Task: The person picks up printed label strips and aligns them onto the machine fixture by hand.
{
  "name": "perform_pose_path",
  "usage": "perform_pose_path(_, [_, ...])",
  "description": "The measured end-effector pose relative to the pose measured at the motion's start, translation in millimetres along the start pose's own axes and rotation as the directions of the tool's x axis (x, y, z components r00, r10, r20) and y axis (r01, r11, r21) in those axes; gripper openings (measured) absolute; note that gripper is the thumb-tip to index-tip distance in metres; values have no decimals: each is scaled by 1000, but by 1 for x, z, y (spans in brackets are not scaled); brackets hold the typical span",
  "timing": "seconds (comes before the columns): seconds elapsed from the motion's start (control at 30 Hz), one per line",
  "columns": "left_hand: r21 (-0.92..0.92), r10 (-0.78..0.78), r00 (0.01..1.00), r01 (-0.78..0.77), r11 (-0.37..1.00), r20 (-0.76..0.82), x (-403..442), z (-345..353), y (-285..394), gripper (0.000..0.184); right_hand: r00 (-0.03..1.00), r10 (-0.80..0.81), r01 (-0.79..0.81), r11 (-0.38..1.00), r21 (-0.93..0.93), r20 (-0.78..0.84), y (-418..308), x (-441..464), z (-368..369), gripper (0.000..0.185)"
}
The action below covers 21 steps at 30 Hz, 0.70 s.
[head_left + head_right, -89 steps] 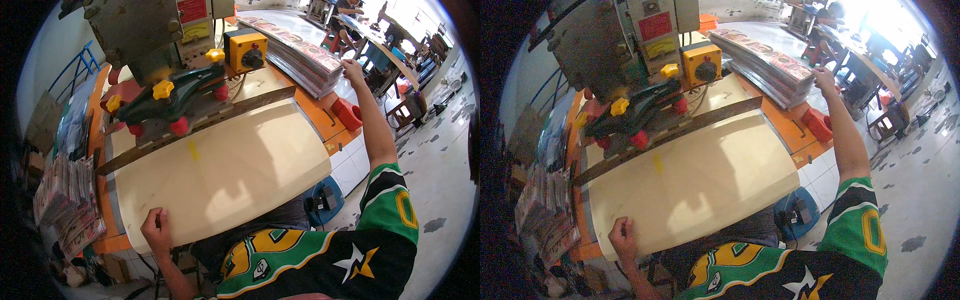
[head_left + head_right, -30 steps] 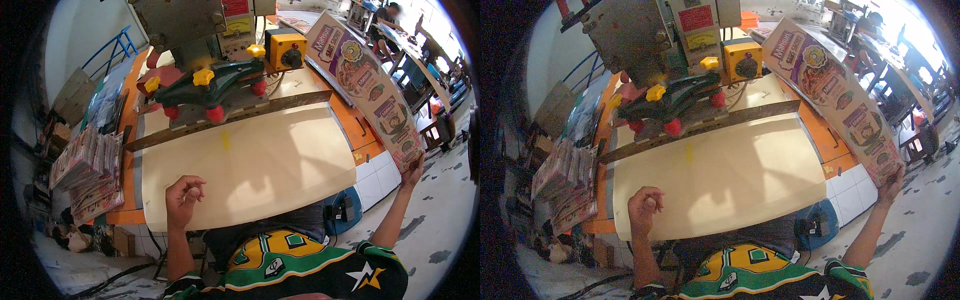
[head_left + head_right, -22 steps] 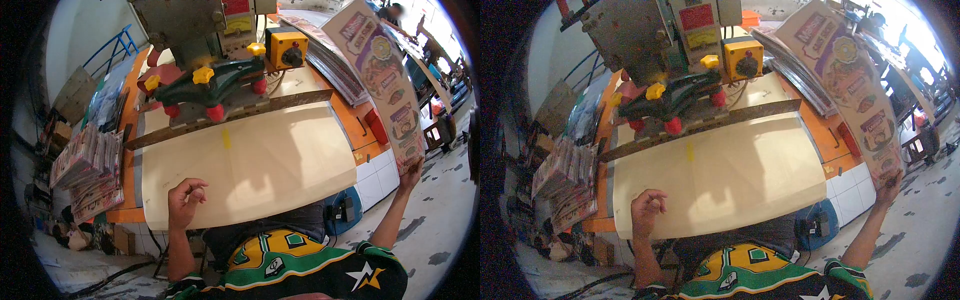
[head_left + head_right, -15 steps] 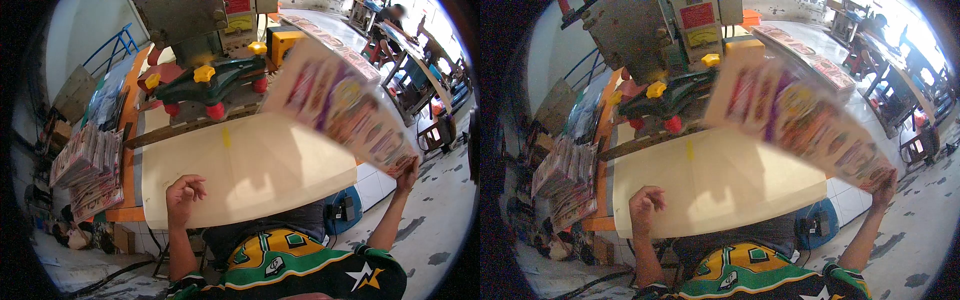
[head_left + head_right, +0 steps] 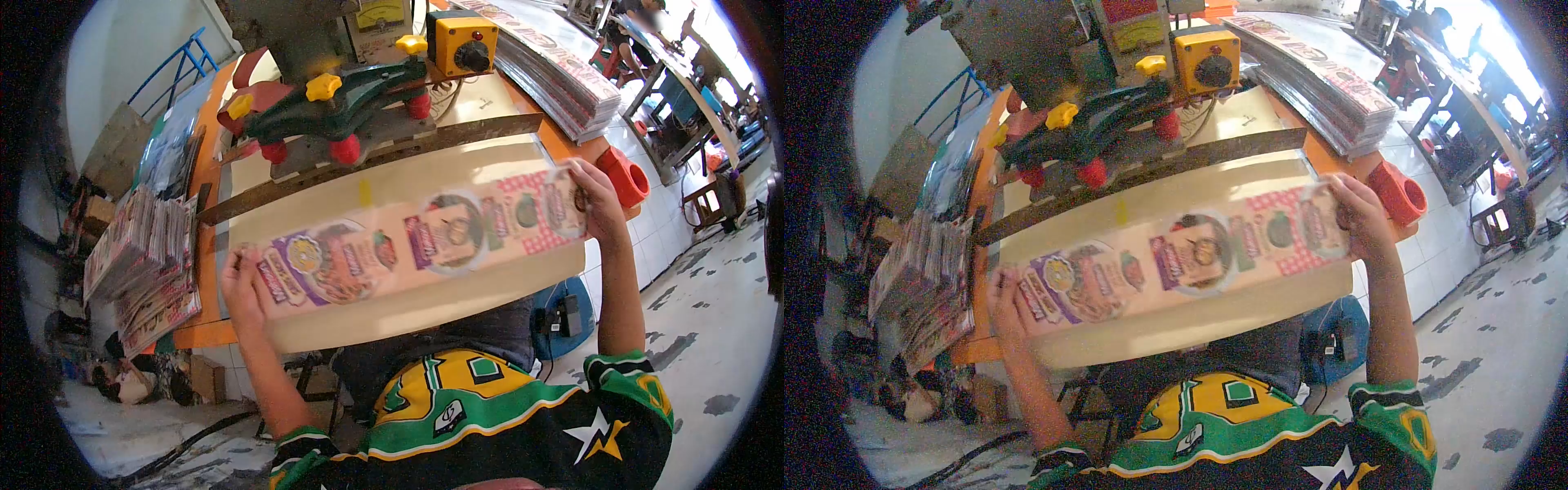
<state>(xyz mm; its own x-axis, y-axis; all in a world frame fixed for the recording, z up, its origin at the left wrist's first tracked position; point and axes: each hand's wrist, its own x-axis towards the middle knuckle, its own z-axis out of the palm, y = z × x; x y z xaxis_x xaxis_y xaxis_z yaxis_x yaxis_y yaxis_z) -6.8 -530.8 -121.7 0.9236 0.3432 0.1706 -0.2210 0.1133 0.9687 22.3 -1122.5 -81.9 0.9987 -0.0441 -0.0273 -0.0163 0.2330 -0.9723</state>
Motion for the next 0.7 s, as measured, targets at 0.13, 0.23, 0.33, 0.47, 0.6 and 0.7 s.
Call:
perform_pose_path(0.13, [247,-69,996,54,967,54,41,-34,24,23,988,13,-9,1000,-24,155,10,40,19,32])
perform_pose_path(0.23, [183,-109,992,95,979,70,74,-62,16,24,964,43,-31,998,-50,264,22,63,33,37])
perform_pose_path(0.33, [96,-153,987,147,984,52,74,-72,7,25,957,10,88,942,-324,290,33,72,40,35])
perform_pose_path(0.47, [70,-171,981,165,984,92,85,-89,-13,28,967,87,-47,985,-168,241,32,64,60,35])
perform_pose_path(0.6, [26,-194,978,193,981,73,76,-68,3,29,962,94,-85,995,-46,257,33,63,64,34])
perform_pose_path(0.7, [37,-207,974,205,978,94,78,-87,-1,26,955,92,-88,996,-28,283,33,61,66,34])
